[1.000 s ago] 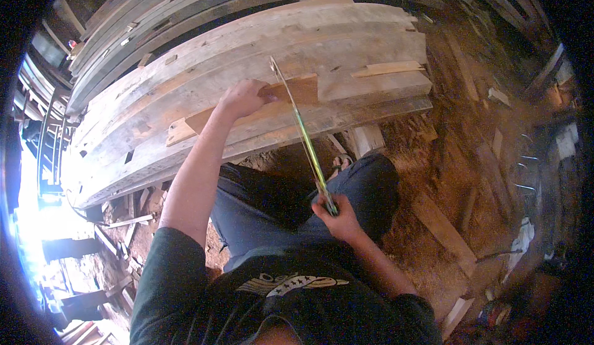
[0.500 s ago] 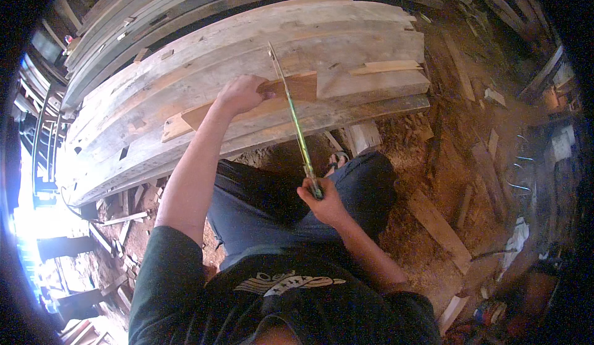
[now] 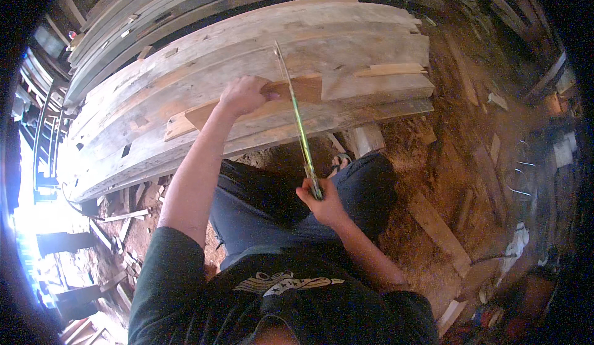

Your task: The person uses a hand saw to cut a small wooden plank resting on a larger wooden surface. They hold the plank steady with their left hand while sawing with their right hand, creating a straight cut through the wood.

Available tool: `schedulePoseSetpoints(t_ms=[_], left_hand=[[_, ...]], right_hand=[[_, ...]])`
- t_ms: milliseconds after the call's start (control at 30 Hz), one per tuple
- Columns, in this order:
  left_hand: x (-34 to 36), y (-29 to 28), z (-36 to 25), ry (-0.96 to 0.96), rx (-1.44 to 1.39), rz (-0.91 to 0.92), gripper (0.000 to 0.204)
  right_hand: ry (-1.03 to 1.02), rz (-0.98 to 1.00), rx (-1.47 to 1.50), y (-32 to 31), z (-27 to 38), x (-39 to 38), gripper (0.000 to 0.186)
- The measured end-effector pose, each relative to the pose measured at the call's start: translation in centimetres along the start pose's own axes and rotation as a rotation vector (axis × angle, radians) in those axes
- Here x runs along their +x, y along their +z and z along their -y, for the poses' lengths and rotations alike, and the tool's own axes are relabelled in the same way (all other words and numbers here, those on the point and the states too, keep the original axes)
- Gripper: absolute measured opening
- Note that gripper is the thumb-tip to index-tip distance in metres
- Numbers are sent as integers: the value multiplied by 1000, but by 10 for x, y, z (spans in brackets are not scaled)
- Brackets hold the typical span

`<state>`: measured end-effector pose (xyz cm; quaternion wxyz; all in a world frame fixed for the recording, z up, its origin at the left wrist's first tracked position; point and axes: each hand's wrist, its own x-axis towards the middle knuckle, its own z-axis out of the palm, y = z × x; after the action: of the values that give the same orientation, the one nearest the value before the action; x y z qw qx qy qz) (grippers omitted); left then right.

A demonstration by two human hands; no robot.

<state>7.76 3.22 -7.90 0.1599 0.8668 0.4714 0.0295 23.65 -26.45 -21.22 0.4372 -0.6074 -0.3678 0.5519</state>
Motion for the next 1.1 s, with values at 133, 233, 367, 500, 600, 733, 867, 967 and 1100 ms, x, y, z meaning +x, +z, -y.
schedulePoseSetpoints(t_ms=[133, 233, 367, 500, 600, 733, 867, 967, 1100], left_hand=[[1, 4, 3, 8, 18, -48, 47], [4, 8, 5, 48, -2, -26, 44], [6, 8, 7, 25, 0, -14, 44], [8, 4, 7, 30, 15, -30, 44], [4, 5, 5, 31, 0, -19, 44], [1, 4, 2, 43, 20, -34, 44], [8, -1, 4, -9, 55, 19, 51], [11, 0, 5, 26, 75, -10, 48], [10, 7, 8, 67, 32, -8, 43]], right_hand=[[5, -148, 27, -1, 5, -38, 17], [-73, -55, -4, -13, 14, -25, 15], [-144, 124, 209, -13, 10, 23, 15], [-87, 76, 124, -7, -15, -21, 15], [-21, -18, 75, -16, -12, -34, 15], [-53, 63, 256, -18, 15, 16, 14], [-32, 91, 217, -9, 25, 10, 13], [-7, 40, 105, -13, 22, -20, 13], [-52, 51, 222, -14, 15, 5, 14]])
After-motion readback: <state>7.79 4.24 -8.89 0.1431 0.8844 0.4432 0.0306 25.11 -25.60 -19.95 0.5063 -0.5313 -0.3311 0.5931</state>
